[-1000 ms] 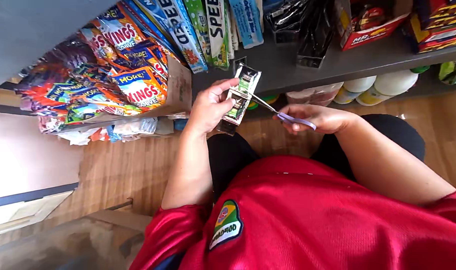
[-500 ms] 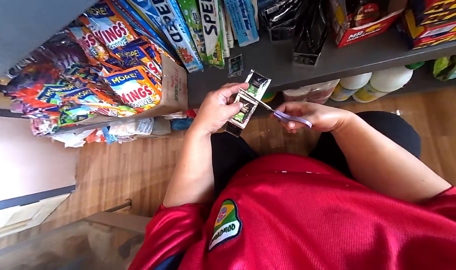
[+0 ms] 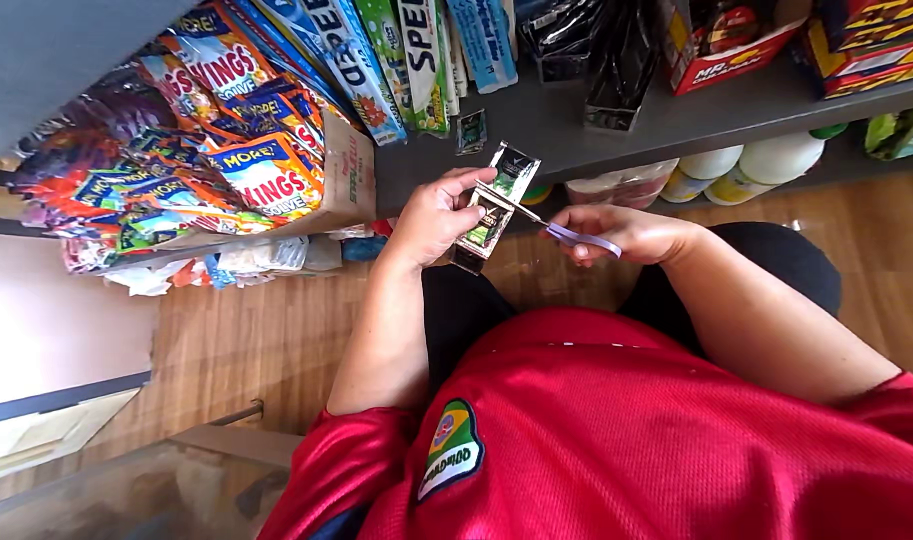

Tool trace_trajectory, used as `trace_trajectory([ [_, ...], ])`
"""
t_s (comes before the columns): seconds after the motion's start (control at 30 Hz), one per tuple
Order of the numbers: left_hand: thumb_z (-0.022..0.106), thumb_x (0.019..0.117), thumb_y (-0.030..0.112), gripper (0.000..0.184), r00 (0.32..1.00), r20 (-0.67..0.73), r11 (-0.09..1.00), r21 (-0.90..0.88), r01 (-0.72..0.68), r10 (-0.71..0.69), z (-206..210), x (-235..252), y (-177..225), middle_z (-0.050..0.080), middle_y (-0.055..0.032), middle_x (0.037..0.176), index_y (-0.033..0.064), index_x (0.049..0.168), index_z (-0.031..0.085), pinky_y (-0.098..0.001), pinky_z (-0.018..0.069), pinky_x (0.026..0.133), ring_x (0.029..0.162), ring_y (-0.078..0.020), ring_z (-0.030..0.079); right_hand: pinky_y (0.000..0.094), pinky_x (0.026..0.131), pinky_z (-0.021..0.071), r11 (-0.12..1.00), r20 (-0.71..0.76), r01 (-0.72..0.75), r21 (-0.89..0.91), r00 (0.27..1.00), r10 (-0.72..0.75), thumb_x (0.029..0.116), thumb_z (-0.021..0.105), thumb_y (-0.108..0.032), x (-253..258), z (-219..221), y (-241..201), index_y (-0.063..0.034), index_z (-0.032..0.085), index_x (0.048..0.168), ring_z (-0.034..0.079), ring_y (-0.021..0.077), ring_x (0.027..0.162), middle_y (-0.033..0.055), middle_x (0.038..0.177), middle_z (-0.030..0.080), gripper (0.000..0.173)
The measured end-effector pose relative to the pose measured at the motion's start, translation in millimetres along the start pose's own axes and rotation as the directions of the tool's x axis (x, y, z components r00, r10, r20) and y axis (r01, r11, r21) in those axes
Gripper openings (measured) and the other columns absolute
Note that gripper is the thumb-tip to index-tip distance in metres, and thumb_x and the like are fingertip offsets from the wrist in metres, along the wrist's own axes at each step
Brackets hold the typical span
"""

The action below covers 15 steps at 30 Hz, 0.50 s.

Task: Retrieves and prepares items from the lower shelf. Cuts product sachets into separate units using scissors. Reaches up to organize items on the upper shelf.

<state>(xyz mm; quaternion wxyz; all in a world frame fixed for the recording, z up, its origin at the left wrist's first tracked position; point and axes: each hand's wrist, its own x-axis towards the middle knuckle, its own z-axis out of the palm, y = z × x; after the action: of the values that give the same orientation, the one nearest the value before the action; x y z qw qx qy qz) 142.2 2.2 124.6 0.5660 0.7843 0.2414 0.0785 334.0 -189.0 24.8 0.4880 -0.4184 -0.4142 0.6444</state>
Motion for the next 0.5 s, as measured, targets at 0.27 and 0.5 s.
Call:
trace_trajectory([
  [0.27, 0.060, 0.0848, -0.011, 0.046, 1.000, -0.001, 1.000, 0.013, 0.012, -0.012, -0.4, -1.6, 1.2, 0.060, -0.0091, 0.136, -0.0014, 0.130, 0.064, -0.0212, 0.0576, 0.079, 0.092, -0.0053, 0.066, 0.0173, 0.063, 0.0521, 1.000, 0.004, 0.023, -0.007, 1.000, -0.023, 0.0869, 0.066, -0.015, 0.0, 0.6, 0.4, -0.0079, 0.060, 0.122, 0.062, 0.0015, 0.071, -0.0047, 0.087, 0.067, 0.036],
  [0.5, 0.059, 0.0844, -0.013, 0.048, 1.000, -0.005, 0.999, -0.031, 0.027, -0.027, -2.3, -2.0, 4.4, 0.059, -0.0084, 0.137, -0.0002, 0.130, 0.065, -0.0202, 0.0571, 0.073, 0.087, -0.0047, 0.066, 0.0165, 0.061, 0.0522, 0.999, 0.007, 0.051, -0.015, 0.999, -0.050, 0.0852, 0.067, -0.011, 0.9, -0.2, 2.7, -0.0070, 0.061, 0.123, 0.062, 0.0012, 0.068, -0.0051, 0.084, 0.067, 0.039],
])
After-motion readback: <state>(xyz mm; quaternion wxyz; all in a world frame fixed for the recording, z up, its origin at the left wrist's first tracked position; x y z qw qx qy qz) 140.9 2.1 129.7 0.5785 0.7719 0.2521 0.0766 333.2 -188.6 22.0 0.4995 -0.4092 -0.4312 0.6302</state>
